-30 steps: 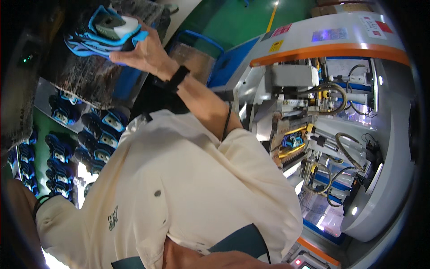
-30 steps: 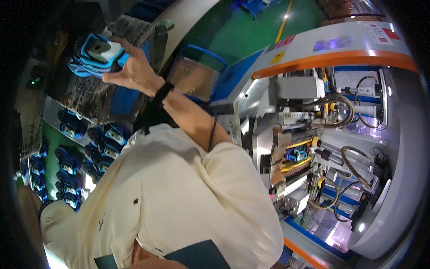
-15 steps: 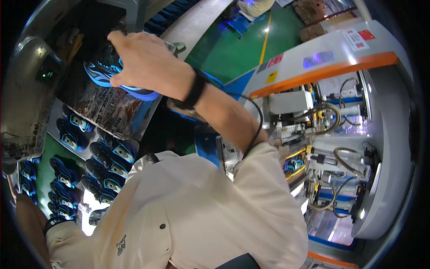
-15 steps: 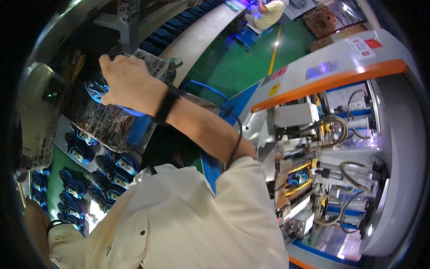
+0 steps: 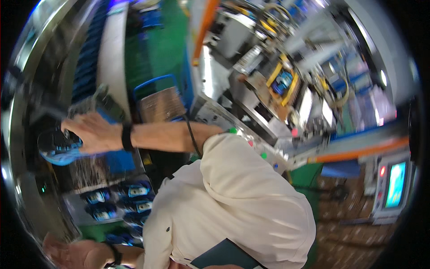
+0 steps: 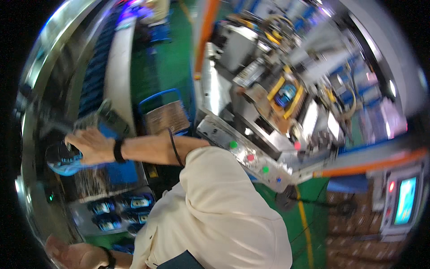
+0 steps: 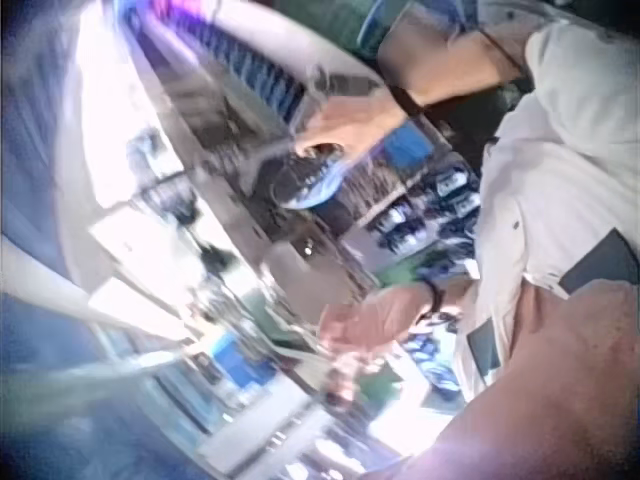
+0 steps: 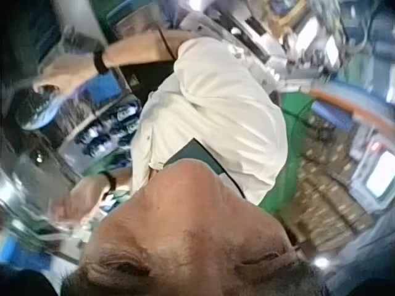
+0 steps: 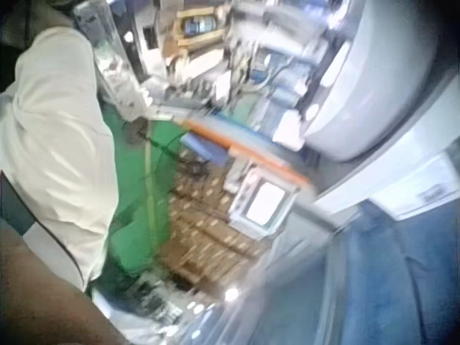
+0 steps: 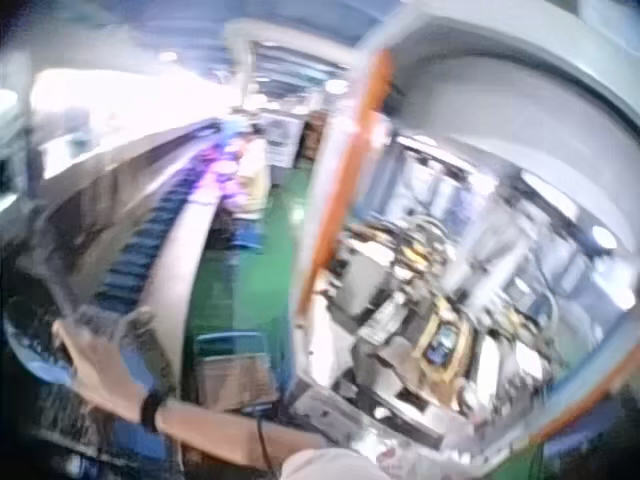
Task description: Operating a specialized machine to process athletic shoes in a factory setting.
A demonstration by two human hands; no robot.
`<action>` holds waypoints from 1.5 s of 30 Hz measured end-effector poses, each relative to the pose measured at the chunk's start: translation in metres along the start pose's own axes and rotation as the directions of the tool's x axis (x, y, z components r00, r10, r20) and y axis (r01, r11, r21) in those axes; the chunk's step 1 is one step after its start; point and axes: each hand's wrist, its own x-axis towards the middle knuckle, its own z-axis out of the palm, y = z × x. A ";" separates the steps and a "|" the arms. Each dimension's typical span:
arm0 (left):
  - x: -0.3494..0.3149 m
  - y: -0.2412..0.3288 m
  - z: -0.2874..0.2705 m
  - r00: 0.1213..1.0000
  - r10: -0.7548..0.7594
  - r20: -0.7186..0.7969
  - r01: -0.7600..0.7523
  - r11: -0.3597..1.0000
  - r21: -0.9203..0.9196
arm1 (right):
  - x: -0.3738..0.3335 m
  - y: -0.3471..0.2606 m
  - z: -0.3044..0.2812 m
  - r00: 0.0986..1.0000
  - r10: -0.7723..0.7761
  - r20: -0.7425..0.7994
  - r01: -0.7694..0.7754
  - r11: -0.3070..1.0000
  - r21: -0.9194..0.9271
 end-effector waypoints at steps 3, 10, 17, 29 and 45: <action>-0.068 -0.002 0.047 0.686 -0.693 0.223 0.708 0.706 0.017 | -0.067 -0.002 -0.067 0.931 0.196 -0.308 -0.057 0.911 0.409; -0.213 0.101 0.218 0.085 -0.529 0.844 0.977 0.209 0.032 | -0.255 -0.014 -0.258 0.715 0.557 -0.422 -0.280 0.781 0.558; -0.373 0.211 0.384 -0.449 0.155 0.880 0.888 -0.035 0.459 | -0.451 -0.020 -0.380 0.081 0.522 -0.849 -0.546 0.736 0.400; -0.697 0.317 0.627 -0.124 -0.067 0.990 0.496 0.860 0.121 | -0.579 -0.053 -0.477 -0.363 0.157 -0.919 -0.756 0.528 0.388; -0.426 0.150 0.477 -0.569 -0.105 0.816 0.807 0.121 0.578 | -0.519 0.267 -0.662 -0.277 0.681 -0.678 -0.957 -0.259 0.130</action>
